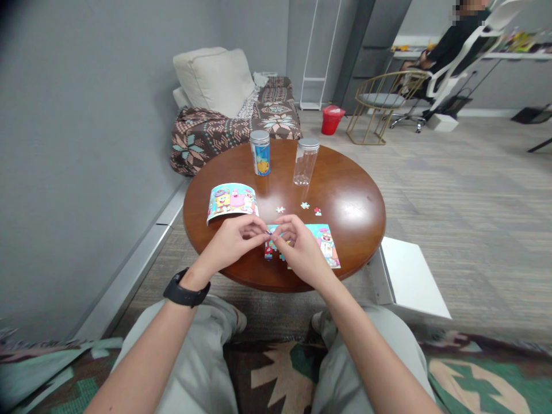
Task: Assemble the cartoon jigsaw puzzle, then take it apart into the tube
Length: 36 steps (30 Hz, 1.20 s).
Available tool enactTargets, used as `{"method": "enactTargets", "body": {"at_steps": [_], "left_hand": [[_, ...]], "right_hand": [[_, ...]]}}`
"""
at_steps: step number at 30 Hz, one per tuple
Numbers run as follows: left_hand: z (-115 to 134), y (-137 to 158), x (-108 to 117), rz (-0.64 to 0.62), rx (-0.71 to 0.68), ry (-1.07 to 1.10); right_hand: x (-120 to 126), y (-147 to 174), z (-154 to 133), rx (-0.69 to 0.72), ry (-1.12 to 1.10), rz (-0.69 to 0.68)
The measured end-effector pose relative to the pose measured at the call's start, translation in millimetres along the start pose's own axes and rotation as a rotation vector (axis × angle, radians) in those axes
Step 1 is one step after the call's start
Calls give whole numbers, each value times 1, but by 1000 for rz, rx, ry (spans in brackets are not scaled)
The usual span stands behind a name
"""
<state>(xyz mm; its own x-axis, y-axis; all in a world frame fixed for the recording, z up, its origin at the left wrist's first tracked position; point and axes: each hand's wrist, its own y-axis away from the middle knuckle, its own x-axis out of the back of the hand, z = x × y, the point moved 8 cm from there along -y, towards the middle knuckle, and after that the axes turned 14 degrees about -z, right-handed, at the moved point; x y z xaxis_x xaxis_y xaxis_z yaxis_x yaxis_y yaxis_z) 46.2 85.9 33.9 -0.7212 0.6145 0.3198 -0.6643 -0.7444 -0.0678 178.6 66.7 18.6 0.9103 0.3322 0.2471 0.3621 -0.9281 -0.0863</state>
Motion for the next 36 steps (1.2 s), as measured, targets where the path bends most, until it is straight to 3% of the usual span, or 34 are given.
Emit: {"method": "enactTargets", "body": {"at_steps": [3, 7, 14, 20, 26, 36], "left_hand": [[-5, 2, -2, -108, 73, 27], [-11, 10, -10, -256, 189, -70], [-5, 11, -13, -222, 230, -274], [3, 8, -15, -228, 133, -345], [11, 13, -28, -447, -74, -480], [14, 16, -33, -506, -110, -691]], "right_hand": [[10, 2, -4, 27, 105, 9], [37, 3, -8, 69, 324, 152], [37, 2, -5, 105, 482, 162], [35, 1, -3, 105, 541, 132], [35, 2, -2, 81, 543, 109], [32, 3, -3, 81, 544, 101]]}}
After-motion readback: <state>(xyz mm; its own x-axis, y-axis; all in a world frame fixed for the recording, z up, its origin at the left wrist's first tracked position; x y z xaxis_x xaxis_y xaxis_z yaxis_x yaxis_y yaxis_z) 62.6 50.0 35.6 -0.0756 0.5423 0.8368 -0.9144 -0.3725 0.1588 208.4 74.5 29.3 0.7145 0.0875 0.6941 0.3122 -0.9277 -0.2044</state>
